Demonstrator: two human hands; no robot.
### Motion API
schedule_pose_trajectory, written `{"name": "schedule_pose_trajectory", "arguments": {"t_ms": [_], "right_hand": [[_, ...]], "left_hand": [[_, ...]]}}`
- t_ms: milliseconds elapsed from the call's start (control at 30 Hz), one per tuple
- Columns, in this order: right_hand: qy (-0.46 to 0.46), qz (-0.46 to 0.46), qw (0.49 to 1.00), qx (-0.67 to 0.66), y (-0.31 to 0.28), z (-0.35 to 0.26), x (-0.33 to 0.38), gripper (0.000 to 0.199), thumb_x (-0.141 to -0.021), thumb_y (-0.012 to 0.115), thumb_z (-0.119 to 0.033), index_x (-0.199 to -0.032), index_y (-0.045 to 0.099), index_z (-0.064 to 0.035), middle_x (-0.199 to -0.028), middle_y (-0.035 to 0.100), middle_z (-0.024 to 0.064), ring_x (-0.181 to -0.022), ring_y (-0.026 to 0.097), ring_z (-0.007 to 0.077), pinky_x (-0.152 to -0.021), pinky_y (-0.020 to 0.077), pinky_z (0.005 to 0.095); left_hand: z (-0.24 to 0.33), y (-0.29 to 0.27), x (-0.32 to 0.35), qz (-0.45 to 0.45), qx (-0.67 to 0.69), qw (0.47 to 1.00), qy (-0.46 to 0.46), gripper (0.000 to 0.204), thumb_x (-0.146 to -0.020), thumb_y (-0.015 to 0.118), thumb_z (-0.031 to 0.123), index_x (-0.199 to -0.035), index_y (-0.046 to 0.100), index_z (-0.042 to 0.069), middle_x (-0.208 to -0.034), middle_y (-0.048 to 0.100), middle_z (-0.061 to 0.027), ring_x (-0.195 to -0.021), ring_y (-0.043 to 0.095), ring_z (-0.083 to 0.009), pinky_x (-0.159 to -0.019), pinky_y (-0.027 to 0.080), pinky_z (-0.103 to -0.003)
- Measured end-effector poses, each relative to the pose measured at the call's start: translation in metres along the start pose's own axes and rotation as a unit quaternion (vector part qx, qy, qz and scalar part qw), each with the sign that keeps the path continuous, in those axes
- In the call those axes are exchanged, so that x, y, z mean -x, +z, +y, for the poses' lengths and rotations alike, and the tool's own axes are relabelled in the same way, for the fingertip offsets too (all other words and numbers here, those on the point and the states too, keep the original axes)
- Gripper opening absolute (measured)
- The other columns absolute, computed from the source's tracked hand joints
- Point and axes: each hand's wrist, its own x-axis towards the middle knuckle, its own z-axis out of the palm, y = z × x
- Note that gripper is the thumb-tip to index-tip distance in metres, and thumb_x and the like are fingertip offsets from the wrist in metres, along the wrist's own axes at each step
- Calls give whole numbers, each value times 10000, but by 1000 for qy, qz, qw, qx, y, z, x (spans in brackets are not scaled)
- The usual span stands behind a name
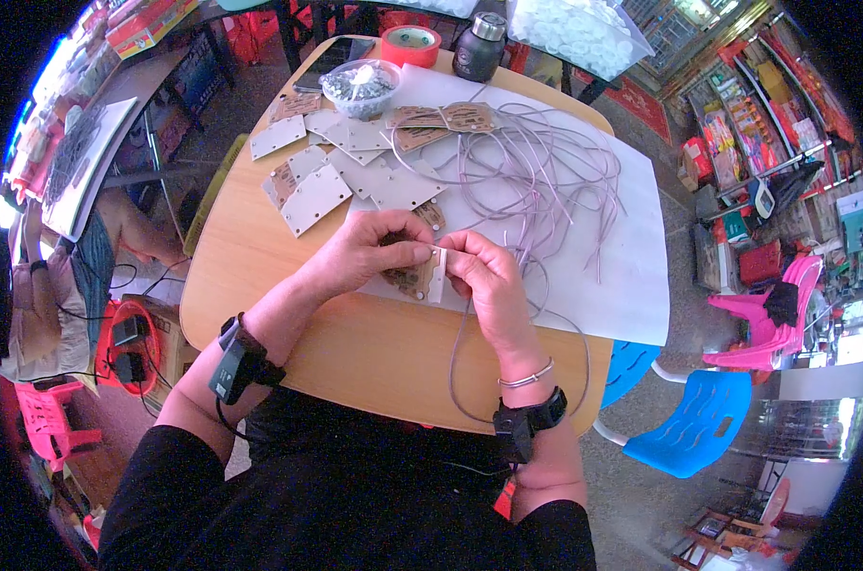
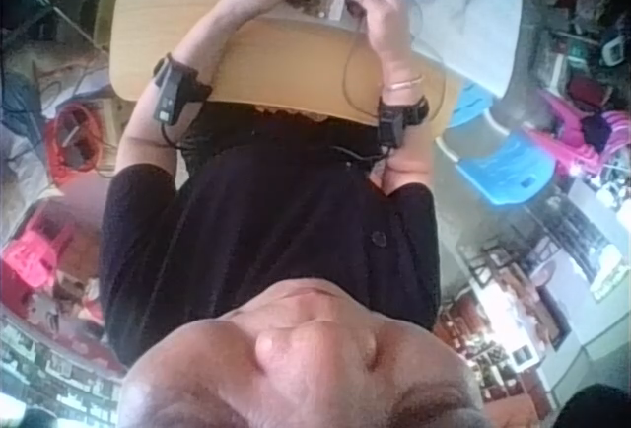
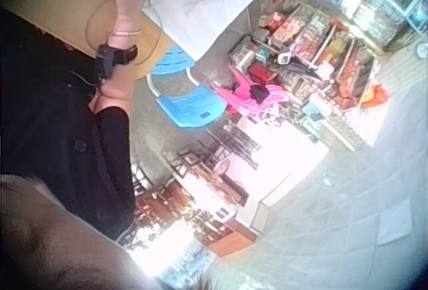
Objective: Threading long laces through pre-punched holes in leather shoe upper components.
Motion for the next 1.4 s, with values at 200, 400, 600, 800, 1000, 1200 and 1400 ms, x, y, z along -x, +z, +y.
{"name": "schedule_pose_trajectory", "arguments": {"t_ms": [200,400,600,800,1000,1200,1400], "right_hand": [[-68,4,997,47,2,3,-2,121,-897,551,-137,-928,609,-35,-729,528,-59,-641,433,26,-575,355,183],[-92,33,992,82,9,6,-3,88,-915,554,-110,-942,588,-34,-749,542,-43,-667,468,36,-606,397,193],[-76,9,994,84,6,4,-2,145,-930,544,-171,-925,581,-31,-739,548,-37,-659,477,40,-599,401,194],[22,-30,999,-38,5,-1,0,195,-951,515,-223,-923,581,-42,-712,524,-43,-632,460,43,-583,381,190],[-19,-2,1000,3,7,3,1,167,-943,513,-187,-974,594,-44,-722,535,-45,-629,464,48,-587,384,189],[-88,2,995,50,5,2,-1,231,-914,489,-92,-1104,603,-26,-823,608,-4,-705,529,72,-655,431,215],[-135,64,972,182,13,-6,3,177,-907,528,-84,-1045,622,-25,-847,630,2,-734,568,100,-678,453,230]], "left_hand": [[-4,-1,-1,29,6,1000,-10,162,-859,659,156,-955,643,26,-809,609,31,-729,536,-38,-639,446,-203],[-6,-3,-3,12,34,999,-17,158,-863,655,149,-955,636,22,-814,614,31,-735,549,-39,-649,455,-200],[-9,-2,-5,6,30,1000,9,159,-863,654,148,-959,633,23,-824,608,34,-749,549,-41,-655,453,-200],[-3,-3,-3,-16,52,998,-35,155,-860,657,145,-954,637,23,-841,613,28,-760,548,-45,-676,450,-201],[-6,-4,-3,-29,47,998,-9,156,-861,658,148,-953,634,25,-841,616,32,-775,554,-48,-690,451,-208],[0,-5,-3,40,90,994,-38,136,-861,652,134,-944,634,28,-827,625,27,-760,560,-48,-682,457,-213],[-5,-2,-7,41,-34,998,-22,136,-855,648,123,-945,628,23,-814,617,27,-740,555,-49,-656,453,-204]]}}
